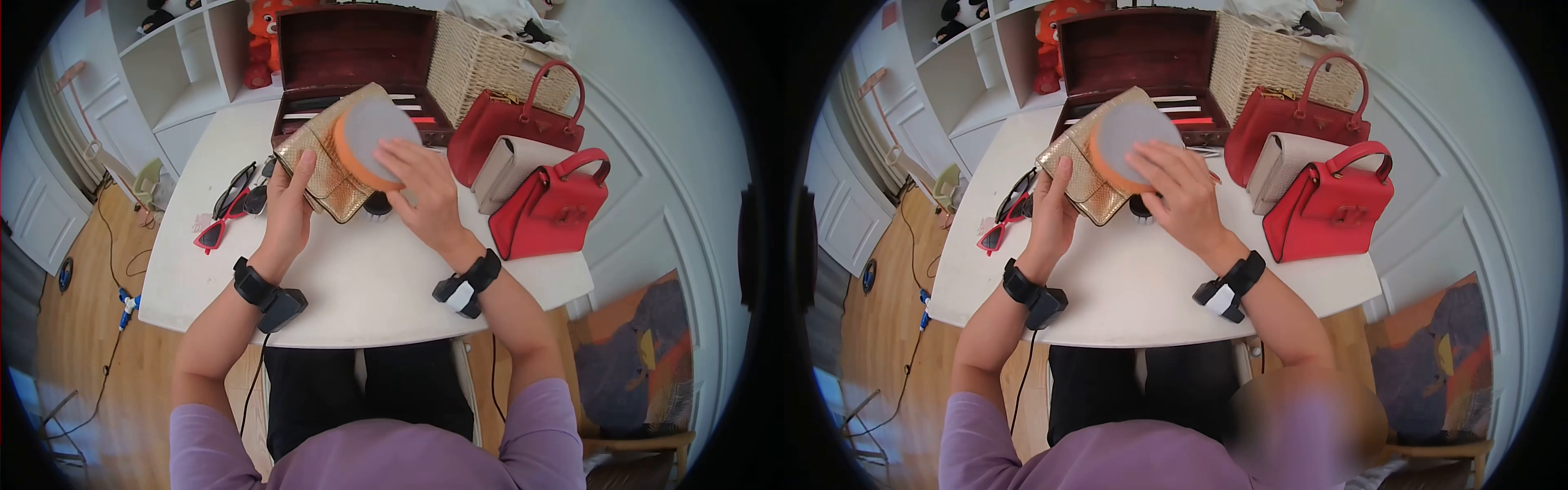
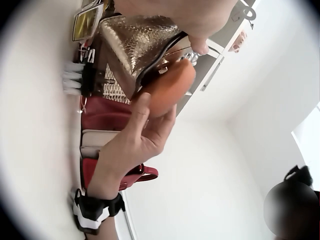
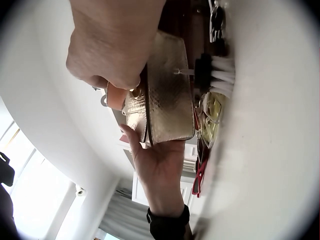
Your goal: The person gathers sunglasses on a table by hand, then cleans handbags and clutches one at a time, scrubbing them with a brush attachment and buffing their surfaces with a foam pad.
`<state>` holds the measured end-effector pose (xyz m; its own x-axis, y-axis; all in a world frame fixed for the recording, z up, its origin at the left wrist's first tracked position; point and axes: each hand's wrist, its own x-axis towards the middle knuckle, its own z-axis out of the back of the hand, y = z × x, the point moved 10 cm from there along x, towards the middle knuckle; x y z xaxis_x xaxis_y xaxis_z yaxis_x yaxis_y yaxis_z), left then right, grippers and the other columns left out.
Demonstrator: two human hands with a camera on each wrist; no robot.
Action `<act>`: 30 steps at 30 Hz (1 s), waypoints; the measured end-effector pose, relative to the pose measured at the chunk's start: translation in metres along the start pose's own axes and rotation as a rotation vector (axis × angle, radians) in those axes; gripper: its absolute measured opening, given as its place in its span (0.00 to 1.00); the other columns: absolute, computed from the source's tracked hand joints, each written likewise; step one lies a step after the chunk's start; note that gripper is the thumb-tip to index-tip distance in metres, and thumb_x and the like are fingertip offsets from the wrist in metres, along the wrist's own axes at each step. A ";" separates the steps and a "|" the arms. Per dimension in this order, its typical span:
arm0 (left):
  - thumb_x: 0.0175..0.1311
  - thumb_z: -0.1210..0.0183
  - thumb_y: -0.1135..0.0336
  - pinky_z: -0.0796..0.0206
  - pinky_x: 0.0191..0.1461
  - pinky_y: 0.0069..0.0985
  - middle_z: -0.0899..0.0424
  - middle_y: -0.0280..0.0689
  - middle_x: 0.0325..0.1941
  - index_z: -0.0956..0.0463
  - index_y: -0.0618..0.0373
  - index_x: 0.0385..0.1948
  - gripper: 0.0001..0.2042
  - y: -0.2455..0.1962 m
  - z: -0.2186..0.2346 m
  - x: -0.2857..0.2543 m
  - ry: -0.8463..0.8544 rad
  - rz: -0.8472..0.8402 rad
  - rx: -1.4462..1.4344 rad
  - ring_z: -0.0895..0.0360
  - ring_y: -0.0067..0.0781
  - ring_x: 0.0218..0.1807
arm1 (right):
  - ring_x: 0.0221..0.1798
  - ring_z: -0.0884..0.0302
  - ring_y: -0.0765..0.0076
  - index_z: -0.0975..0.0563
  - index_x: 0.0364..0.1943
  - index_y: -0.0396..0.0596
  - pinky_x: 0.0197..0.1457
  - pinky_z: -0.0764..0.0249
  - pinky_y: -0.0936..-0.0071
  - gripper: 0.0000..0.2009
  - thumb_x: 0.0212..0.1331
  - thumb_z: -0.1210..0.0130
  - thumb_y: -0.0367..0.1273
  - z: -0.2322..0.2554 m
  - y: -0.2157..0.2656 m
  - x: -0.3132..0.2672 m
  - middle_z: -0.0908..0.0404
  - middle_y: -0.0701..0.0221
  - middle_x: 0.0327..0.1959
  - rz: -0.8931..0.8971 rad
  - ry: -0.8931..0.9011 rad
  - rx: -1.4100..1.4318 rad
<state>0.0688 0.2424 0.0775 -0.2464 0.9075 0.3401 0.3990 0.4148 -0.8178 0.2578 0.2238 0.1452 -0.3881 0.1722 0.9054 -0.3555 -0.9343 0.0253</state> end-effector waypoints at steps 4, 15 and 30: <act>0.71 0.43 0.56 0.30 0.59 0.25 0.23 0.35 0.57 0.32 0.56 0.59 0.21 0.007 0.015 0.003 -0.073 0.019 -0.124 0.25 0.23 0.57 | 0.58 0.23 0.62 0.19 0.51 0.50 0.58 0.29 0.62 0.26 0.40 0.39 0.21 -0.005 0.035 -0.001 0.19 0.70 0.54 0.181 0.085 0.152; 0.69 0.40 0.54 0.33 0.59 0.23 0.22 0.38 0.54 0.31 0.62 0.56 0.23 -0.016 0.019 0.004 -0.133 -0.171 0.169 0.25 0.22 0.53 | 0.46 0.22 0.60 0.18 0.45 0.51 0.49 0.29 0.66 0.27 0.34 0.40 0.17 0.007 -0.001 0.001 0.18 0.69 0.40 0.038 0.038 0.125; 0.70 0.41 0.55 0.37 0.61 0.22 0.21 0.37 0.54 0.30 0.63 0.57 0.23 -0.038 0.017 0.001 -0.153 -0.265 0.289 0.26 0.23 0.55 | 0.49 0.23 0.65 0.16 0.40 0.54 0.54 0.35 0.65 0.22 0.34 0.39 0.19 0.013 -0.004 0.005 0.16 0.75 0.40 0.081 0.034 -0.070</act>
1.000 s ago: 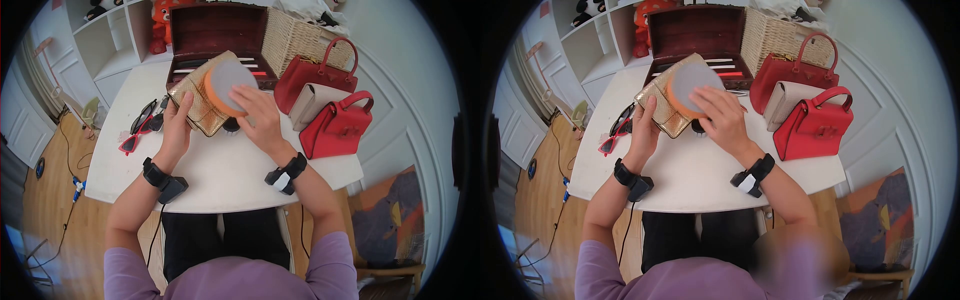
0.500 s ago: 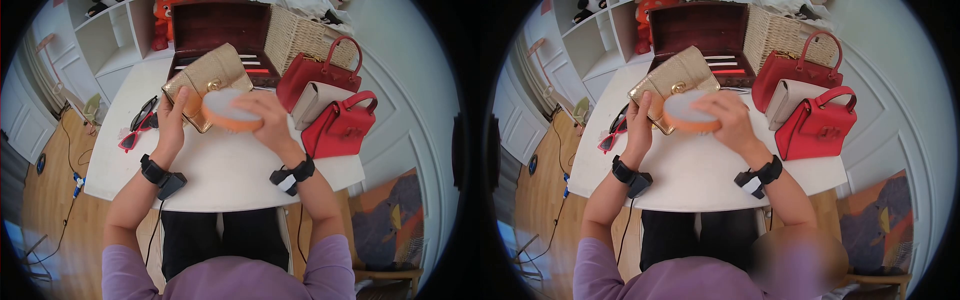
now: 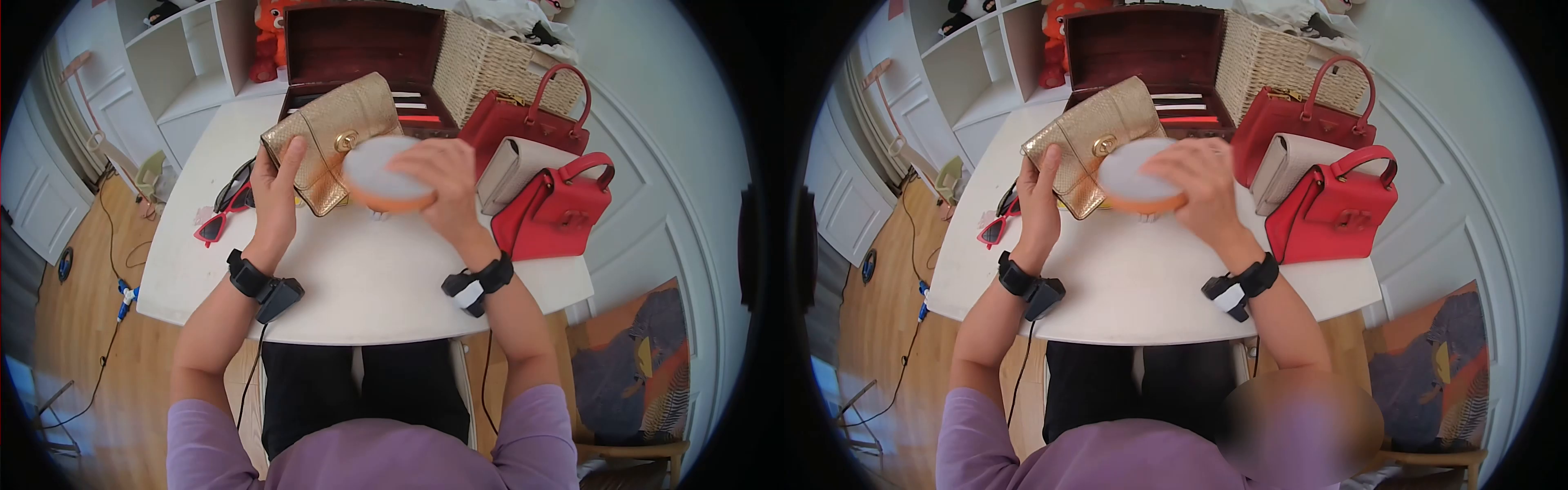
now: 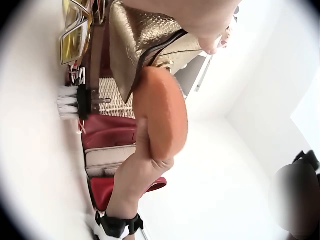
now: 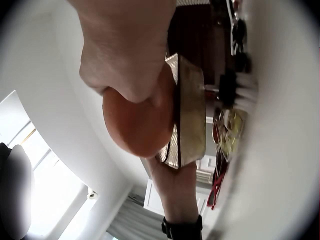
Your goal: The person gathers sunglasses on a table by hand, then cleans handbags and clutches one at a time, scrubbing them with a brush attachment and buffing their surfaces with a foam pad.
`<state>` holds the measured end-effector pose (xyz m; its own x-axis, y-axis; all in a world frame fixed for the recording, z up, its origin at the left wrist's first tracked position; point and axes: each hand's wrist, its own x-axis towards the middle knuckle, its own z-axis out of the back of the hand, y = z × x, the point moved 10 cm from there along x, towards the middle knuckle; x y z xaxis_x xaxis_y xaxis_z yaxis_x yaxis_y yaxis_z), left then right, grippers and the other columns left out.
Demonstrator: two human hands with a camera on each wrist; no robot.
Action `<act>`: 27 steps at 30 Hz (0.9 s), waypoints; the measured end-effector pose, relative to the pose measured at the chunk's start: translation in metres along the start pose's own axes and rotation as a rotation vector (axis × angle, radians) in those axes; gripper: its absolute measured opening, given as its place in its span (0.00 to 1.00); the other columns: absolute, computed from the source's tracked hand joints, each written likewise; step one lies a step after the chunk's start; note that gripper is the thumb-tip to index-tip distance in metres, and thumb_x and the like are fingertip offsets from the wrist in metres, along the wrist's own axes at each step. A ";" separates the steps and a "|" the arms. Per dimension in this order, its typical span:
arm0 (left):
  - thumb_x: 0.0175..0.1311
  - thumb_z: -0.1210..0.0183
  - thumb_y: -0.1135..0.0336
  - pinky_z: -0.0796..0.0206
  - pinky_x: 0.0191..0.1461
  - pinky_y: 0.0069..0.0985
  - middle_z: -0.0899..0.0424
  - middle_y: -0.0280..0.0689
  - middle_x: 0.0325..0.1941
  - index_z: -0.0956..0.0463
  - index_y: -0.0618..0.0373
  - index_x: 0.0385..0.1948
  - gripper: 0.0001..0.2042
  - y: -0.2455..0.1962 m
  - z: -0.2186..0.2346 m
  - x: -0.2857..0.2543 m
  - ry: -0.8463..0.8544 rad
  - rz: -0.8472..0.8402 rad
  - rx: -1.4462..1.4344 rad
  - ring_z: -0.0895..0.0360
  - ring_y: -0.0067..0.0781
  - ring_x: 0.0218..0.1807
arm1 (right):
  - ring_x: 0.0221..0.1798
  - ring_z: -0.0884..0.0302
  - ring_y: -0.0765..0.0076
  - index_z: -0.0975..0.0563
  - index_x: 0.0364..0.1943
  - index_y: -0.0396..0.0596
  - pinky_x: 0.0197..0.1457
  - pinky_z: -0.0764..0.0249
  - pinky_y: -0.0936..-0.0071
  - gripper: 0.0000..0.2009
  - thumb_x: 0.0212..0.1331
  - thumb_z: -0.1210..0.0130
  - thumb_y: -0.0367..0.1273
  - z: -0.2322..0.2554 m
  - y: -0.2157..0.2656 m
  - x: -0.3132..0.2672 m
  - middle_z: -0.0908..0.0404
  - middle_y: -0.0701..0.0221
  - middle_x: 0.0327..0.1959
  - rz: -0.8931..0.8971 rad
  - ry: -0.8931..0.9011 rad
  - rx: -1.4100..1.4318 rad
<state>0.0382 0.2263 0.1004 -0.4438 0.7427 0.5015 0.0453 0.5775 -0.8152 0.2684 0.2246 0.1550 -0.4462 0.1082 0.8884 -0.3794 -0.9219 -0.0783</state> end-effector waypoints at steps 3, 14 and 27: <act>0.70 0.40 0.55 0.36 0.60 0.22 0.21 0.36 0.54 0.29 0.62 0.56 0.22 0.004 0.003 0.000 -0.039 0.058 -0.055 0.26 0.22 0.54 | 0.48 0.23 0.65 0.16 0.41 0.54 0.51 0.35 0.65 0.23 0.34 0.37 0.20 0.023 -0.030 -0.009 0.16 0.75 0.39 -0.184 -0.237 -0.044; 0.70 0.41 0.57 0.36 0.61 0.22 0.21 0.36 0.54 0.30 0.62 0.57 0.21 0.007 -0.010 -0.004 0.071 0.048 -0.048 0.26 0.22 0.54 | 0.54 0.26 0.63 0.15 0.46 0.64 0.57 0.35 0.61 0.23 0.39 0.37 0.27 0.016 -0.020 -0.003 0.18 0.79 0.53 -0.134 -0.099 -0.281; 0.69 0.41 0.55 0.34 0.62 0.24 0.23 0.38 0.58 0.33 0.63 0.61 0.25 0.035 -0.015 -0.011 0.081 0.305 -0.241 0.25 0.24 0.58 | 0.60 0.28 0.58 0.14 0.44 0.65 0.59 0.31 0.63 0.22 0.38 0.35 0.28 0.001 -0.006 -0.007 0.18 0.80 0.55 -0.060 -0.046 -0.074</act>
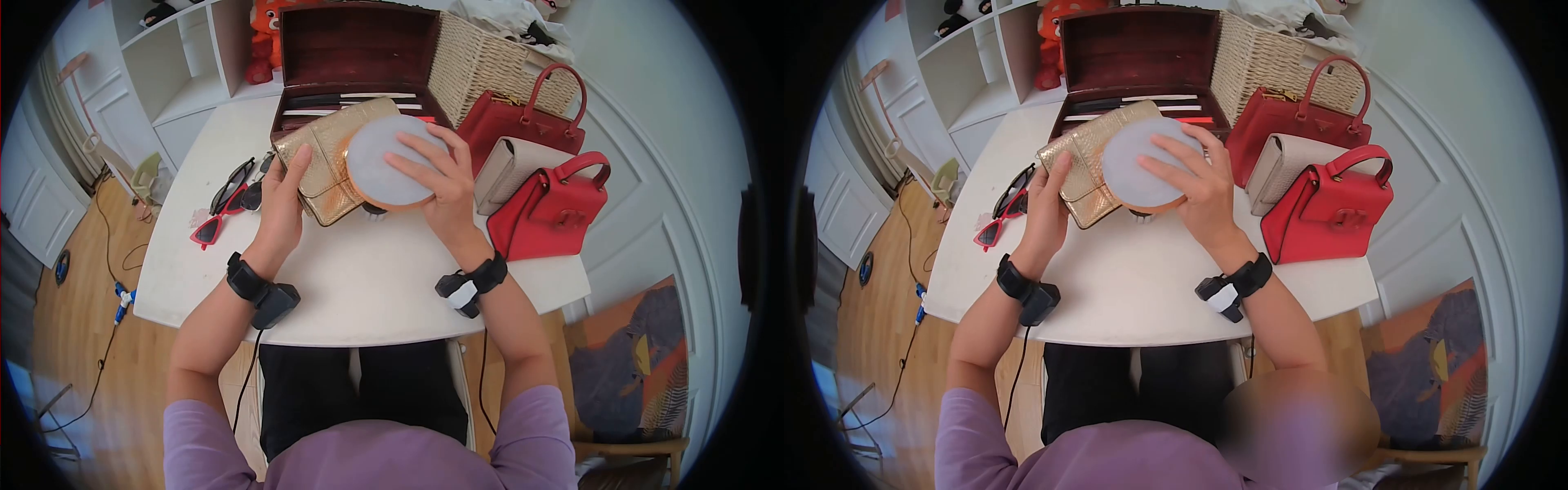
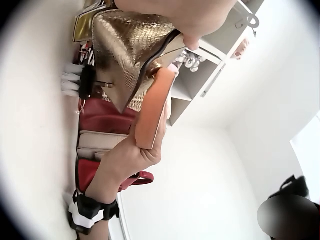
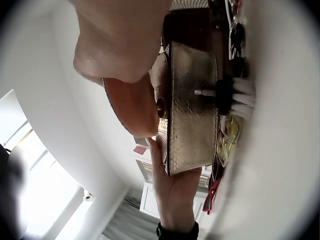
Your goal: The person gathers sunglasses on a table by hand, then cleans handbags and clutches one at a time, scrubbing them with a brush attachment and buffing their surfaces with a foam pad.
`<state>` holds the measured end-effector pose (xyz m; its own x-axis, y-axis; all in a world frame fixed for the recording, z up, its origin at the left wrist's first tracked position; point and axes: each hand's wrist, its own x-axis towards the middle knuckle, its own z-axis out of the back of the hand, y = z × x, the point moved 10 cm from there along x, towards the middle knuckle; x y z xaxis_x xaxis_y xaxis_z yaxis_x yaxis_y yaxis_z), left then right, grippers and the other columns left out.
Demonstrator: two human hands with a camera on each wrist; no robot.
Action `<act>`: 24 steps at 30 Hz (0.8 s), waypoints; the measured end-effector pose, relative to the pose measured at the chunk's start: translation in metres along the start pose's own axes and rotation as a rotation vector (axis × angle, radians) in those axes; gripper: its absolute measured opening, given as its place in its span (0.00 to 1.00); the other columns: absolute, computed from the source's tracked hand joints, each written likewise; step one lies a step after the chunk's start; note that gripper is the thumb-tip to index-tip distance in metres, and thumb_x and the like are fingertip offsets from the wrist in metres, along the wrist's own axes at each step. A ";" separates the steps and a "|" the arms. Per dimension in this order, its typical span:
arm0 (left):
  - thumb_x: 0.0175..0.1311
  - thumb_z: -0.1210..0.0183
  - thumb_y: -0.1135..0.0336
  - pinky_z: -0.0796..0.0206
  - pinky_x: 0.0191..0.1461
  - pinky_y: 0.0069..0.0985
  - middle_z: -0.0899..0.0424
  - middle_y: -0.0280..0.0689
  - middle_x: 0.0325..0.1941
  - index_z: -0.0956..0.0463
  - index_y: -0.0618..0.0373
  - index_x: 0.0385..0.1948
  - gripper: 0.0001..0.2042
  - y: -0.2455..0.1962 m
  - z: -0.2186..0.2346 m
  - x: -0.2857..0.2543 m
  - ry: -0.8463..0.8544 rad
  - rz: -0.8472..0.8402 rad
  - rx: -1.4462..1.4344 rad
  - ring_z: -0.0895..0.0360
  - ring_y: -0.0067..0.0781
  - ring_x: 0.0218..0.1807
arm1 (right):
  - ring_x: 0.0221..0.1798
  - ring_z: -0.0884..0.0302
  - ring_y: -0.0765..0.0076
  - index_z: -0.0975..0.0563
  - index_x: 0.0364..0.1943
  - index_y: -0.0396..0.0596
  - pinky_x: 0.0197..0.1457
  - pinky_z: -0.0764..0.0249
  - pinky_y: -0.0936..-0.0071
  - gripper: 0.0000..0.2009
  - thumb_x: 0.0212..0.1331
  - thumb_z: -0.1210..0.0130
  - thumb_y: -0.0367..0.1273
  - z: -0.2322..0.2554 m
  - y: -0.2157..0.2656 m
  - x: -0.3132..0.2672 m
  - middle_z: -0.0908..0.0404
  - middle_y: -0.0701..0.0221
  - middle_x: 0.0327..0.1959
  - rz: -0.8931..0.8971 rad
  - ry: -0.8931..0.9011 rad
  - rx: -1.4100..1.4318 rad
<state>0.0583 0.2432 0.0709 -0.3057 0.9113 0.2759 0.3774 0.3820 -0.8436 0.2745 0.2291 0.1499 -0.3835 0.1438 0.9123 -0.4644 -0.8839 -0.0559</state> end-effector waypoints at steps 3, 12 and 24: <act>0.70 0.41 0.55 0.34 0.64 0.26 0.24 0.38 0.59 0.34 0.62 0.61 0.25 0.003 0.002 0.003 0.014 0.019 -0.039 0.25 0.26 0.60 | 0.61 0.29 0.56 0.14 0.44 0.64 0.62 0.30 0.63 0.24 0.36 0.34 0.26 0.005 0.000 0.004 0.18 0.77 0.55 -0.057 -0.040 0.066; 0.72 0.44 0.57 0.32 0.63 0.28 0.24 0.38 0.60 0.35 0.61 0.61 0.23 0.004 0.007 0.010 0.045 0.058 -0.128 0.25 0.28 0.60 | 0.61 0.29 0.54 0.13 0.42 0.61 0.62 0.29 0.62 0.23 0.35 0.34 0.24 0.003 -0.008 0.005 0.18 0.74 0.52 -0.011 -0.002 0.116; 0.67 0.41 0.70 0.35 0.67 0.32 0.28 0.40 0.63 0.39 0.63 0.63 0.25 0.001 -0.018 -0.001 0.170 0.101 -0.081 0.29 0.31 0.65 | 0.54 0.28 0.57 0.17 0.48 0.52 0.57 0.30 0.64 0.28 0.35 0.39 0.18 0.002 -0.005 0.003 0.19 0.73 0.52 -0.136 -0.052 0.187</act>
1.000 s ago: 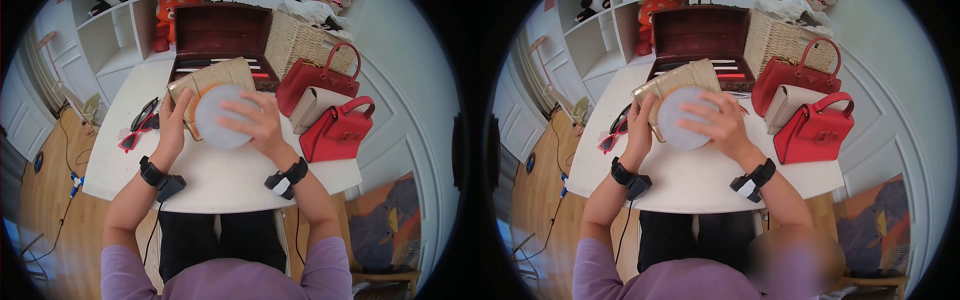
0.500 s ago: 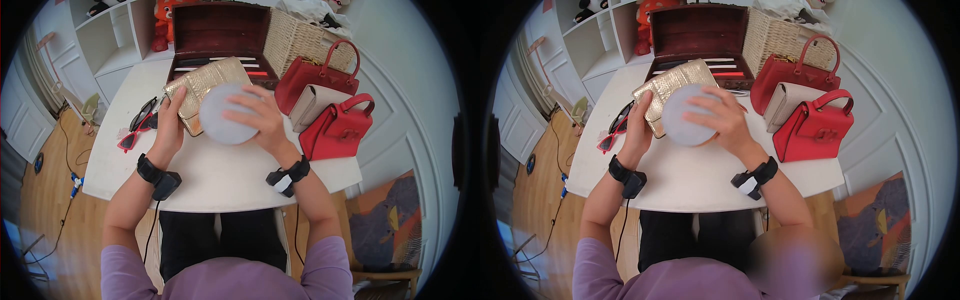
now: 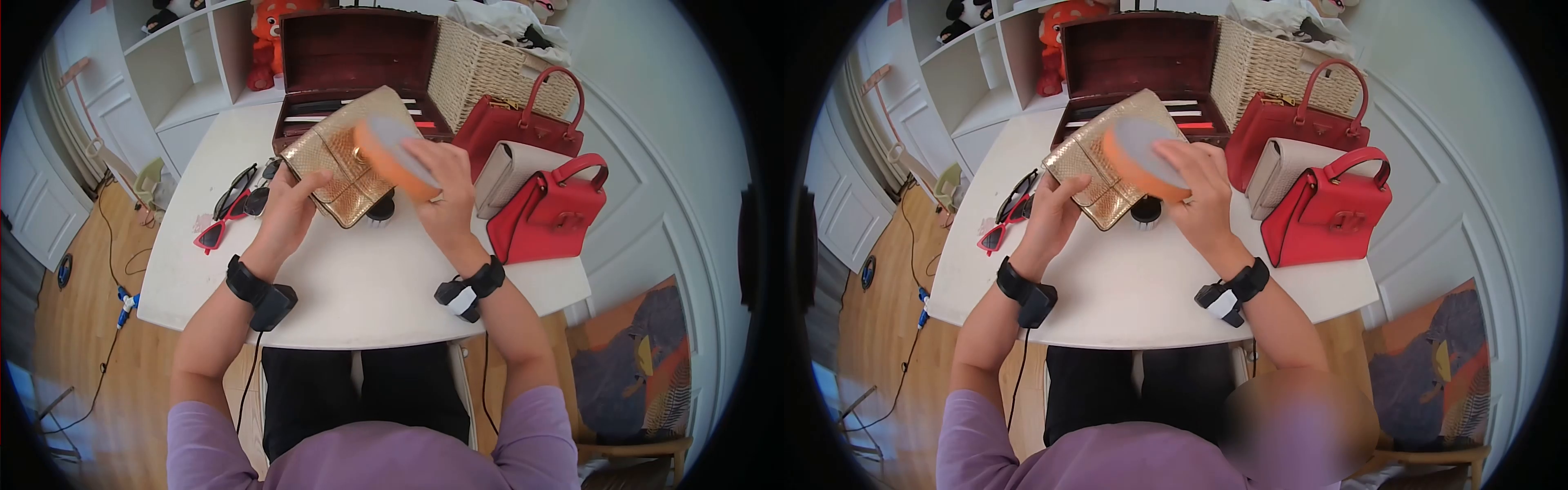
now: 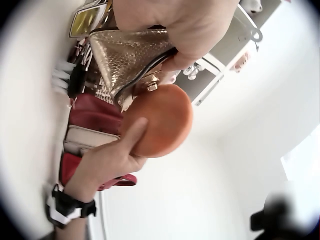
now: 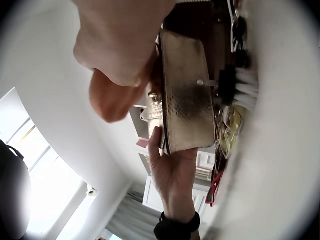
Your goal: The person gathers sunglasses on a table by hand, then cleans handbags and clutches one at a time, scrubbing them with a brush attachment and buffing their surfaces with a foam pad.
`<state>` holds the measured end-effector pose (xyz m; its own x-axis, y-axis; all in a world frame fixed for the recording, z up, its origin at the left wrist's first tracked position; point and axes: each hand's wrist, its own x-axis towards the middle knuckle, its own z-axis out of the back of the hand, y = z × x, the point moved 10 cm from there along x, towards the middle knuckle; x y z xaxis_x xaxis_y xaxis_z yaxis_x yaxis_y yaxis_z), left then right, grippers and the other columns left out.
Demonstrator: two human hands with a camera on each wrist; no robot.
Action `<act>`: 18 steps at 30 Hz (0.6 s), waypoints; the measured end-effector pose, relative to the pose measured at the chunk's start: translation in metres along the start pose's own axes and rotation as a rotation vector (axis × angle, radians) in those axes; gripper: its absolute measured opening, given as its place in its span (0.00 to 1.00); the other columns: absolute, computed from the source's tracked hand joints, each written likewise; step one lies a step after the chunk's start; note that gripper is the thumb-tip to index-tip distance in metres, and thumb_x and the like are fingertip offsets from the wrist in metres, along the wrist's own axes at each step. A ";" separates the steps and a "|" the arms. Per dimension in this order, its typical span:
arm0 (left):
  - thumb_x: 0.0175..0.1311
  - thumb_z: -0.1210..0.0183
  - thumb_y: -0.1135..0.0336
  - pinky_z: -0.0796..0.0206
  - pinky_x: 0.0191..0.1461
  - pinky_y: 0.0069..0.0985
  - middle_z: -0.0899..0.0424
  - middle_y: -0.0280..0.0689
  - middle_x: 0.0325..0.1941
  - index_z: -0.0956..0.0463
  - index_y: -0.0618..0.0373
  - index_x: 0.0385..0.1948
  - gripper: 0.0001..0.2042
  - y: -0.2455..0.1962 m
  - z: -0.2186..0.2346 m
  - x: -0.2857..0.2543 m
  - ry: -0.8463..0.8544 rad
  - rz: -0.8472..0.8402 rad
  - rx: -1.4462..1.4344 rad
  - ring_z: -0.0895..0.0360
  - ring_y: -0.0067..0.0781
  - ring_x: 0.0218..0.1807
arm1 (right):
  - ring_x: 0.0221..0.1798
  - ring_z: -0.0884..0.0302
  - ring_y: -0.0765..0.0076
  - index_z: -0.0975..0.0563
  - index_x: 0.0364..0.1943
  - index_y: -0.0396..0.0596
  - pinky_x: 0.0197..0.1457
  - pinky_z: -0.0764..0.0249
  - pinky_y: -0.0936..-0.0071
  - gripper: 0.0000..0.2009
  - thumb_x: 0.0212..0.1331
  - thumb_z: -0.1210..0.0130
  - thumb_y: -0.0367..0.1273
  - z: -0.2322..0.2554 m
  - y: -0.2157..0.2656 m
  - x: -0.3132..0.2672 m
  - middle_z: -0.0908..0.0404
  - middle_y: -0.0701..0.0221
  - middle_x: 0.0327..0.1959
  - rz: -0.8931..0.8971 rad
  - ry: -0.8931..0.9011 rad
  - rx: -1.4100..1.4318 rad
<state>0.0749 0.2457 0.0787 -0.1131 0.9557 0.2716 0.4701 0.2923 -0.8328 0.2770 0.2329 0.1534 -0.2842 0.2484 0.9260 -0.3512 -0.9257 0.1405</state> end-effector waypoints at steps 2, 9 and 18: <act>0.66 0.40 0.69 0.37 0.67 0.30 0.28 0.40 0.62 0.38 0.63 0.63 0.25 -0.006 -0.004 -0.001 0.034 -0.113 0.158 0.30 0.28 0.65 | 0.54 0.27 0.58 0.16 0.48 0.55 0.57 0.30 0.65 0.28 0.35 0.38 0.19 0.015 0.005 -0.001 0.18 0.74 0.52 -0.080 -0.129 0.011; 0.66 0.38 0.68 0.39 0.68 0.27 0.27 0.38 0.61 0.38 0.61 0.63 0.26 -0.008 -0.006 -0.010 0.051 -0.215 0.244 0.30 0.25 0.64 | 0.55 0.29 0.58 0.15 0.47 0.62 0.56 0.30 0.66 0.28 0.37 0.40 0.18 0.002 0.040 0.000 0.20 0.75 0.54 0.274 0.015 -0.141; 0.69 0.42 0.68 0.38 0.67 0.26 0.27 0.37 0.61 0.37 0.60 0.63 0.23 -0.021 -0.025 -0.016 0.106 -0.303 0.391 0.30 0.24 0.63 | 0.56 0.34 0.59 0.15 0.48 0.65 0.58 0.32 0.65 0.31 0.35 0.41 0.18 0.002 0.033 0.003 0.21 0.79 0.58 0.141 0.033 -0.192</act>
<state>0.0888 0.2233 0.1037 -0.0945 0.8232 0.5598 0.0649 0.5662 -0.8217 0.2663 0.2023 0.1610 -0.3708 0.1324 0.9192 -0.4679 -0.8816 -0.0618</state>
